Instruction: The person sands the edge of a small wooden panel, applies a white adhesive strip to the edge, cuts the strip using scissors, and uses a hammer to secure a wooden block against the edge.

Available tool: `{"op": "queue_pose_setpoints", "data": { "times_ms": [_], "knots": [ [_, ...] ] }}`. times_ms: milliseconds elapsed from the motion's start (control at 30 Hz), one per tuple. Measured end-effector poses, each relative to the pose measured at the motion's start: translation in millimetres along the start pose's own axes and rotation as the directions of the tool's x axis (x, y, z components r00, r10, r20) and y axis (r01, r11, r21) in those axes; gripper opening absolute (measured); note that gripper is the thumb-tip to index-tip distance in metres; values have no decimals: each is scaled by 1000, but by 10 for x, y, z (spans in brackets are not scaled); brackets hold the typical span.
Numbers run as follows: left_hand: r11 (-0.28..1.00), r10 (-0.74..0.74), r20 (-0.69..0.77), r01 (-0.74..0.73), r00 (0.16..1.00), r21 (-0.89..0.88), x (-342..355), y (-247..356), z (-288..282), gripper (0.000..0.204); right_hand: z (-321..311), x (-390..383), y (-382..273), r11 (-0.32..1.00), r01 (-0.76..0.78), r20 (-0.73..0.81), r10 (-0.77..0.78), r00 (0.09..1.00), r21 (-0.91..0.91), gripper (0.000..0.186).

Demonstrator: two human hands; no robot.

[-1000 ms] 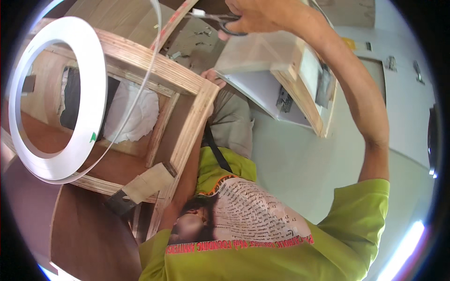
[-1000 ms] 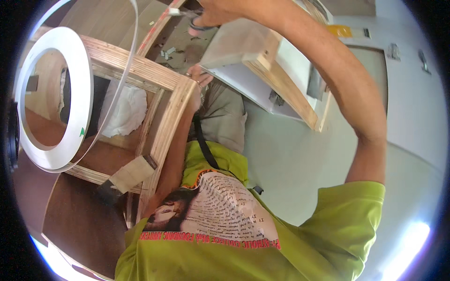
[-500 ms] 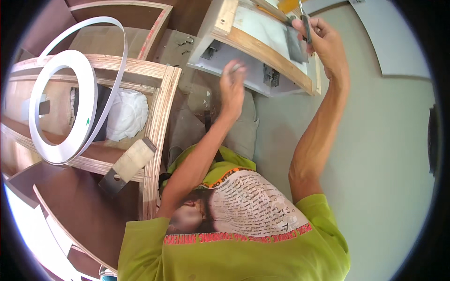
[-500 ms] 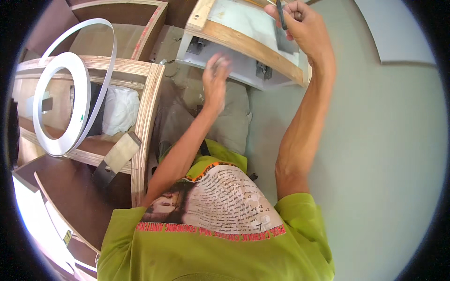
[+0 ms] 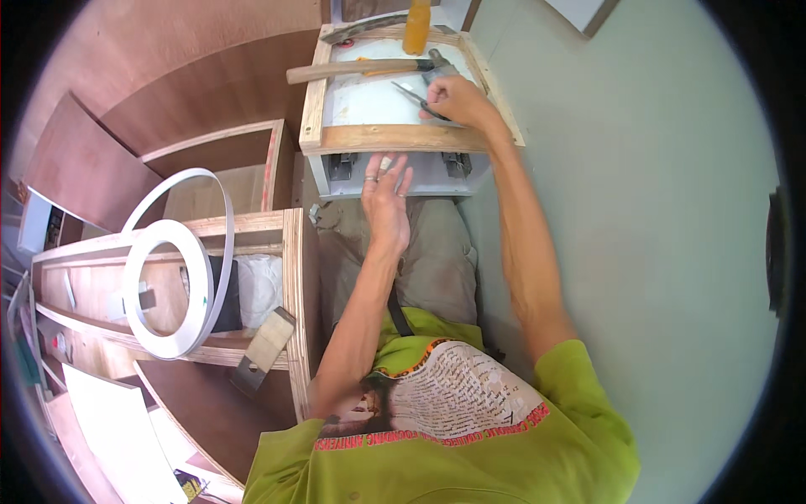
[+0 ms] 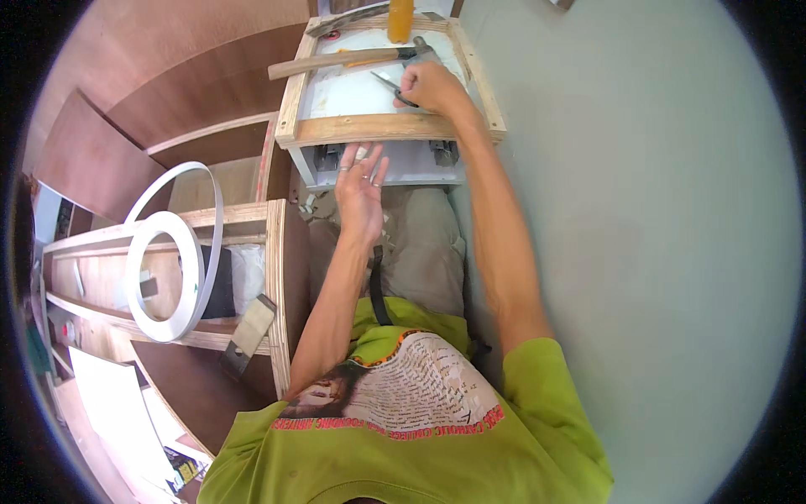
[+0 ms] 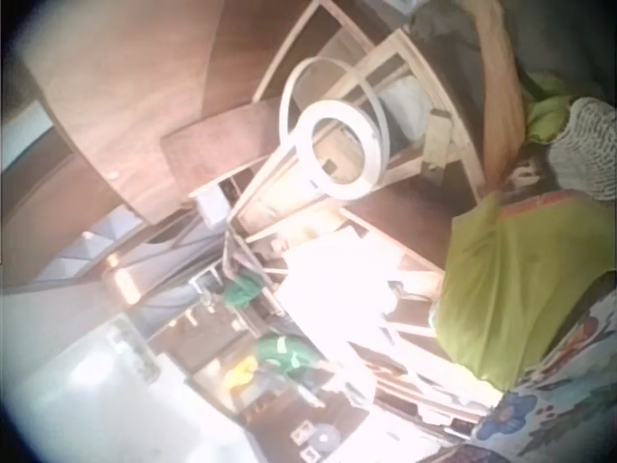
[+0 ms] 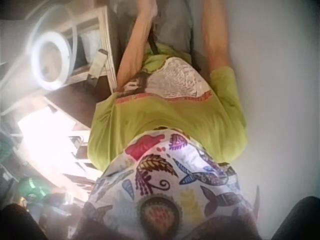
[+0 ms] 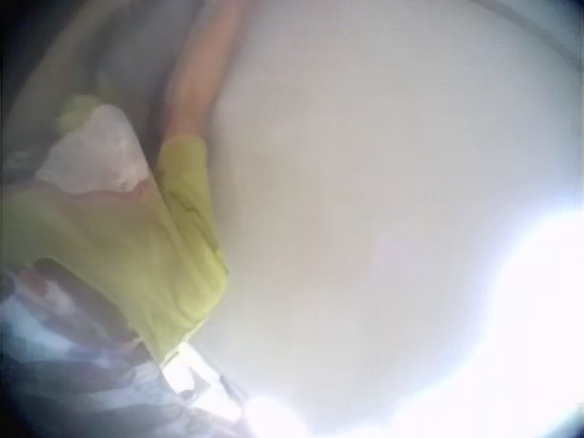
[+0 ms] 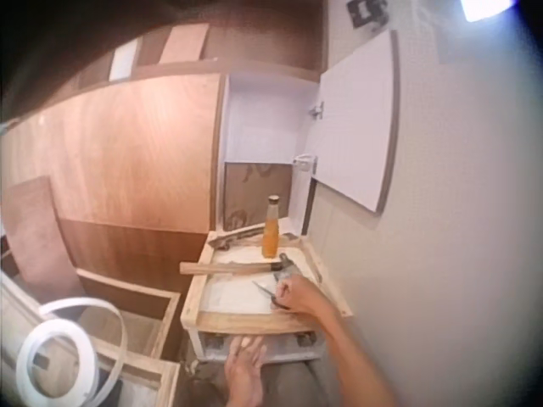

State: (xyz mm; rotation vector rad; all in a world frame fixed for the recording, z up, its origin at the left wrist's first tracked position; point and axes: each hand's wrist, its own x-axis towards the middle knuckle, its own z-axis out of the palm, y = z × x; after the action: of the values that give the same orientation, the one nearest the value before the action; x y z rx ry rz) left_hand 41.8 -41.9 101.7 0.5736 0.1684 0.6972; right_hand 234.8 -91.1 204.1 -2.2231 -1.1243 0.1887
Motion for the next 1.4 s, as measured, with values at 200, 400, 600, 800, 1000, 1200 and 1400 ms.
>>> {"op": "queue_pose_setpoints", "data": {
  "times_ms": [200,400,600,800,1000,1200,1400],
  "knots": [
    [1000,-19,50,18,999,13,-6,3,-28,55,-64,297,-27,958,-132,159,93,983,254,8],
    [984,-119,-134,135,984,117,-192,-87,-515,48,592,705,-231,294,-360,320,178,931,885,59],
    [951,-218,-235,261,947,168,-281,-419,-822,40,744,1130,-165,-42,-253,244,444,862,967,65],
    [945,-180,-163,217,970,245,-261,-255,-761,35,840,1366,-331,-169,-199,258,508,822,965,55],
    [936,-178,-146,213,973,279,-269,-232,-733,30,897,1390,-383,-312,-6,214,635,742,950,47],
    [918,-185,-185,237,965,319,-304,-227,-901,33,805,1361,-600,-565,341,113,620,777,751,37],
    [894,-198,-183,254,963,368,-310,-298,-926,31,452,1316,-648,-726,321,50,438,897,609,21]
  ]
}}
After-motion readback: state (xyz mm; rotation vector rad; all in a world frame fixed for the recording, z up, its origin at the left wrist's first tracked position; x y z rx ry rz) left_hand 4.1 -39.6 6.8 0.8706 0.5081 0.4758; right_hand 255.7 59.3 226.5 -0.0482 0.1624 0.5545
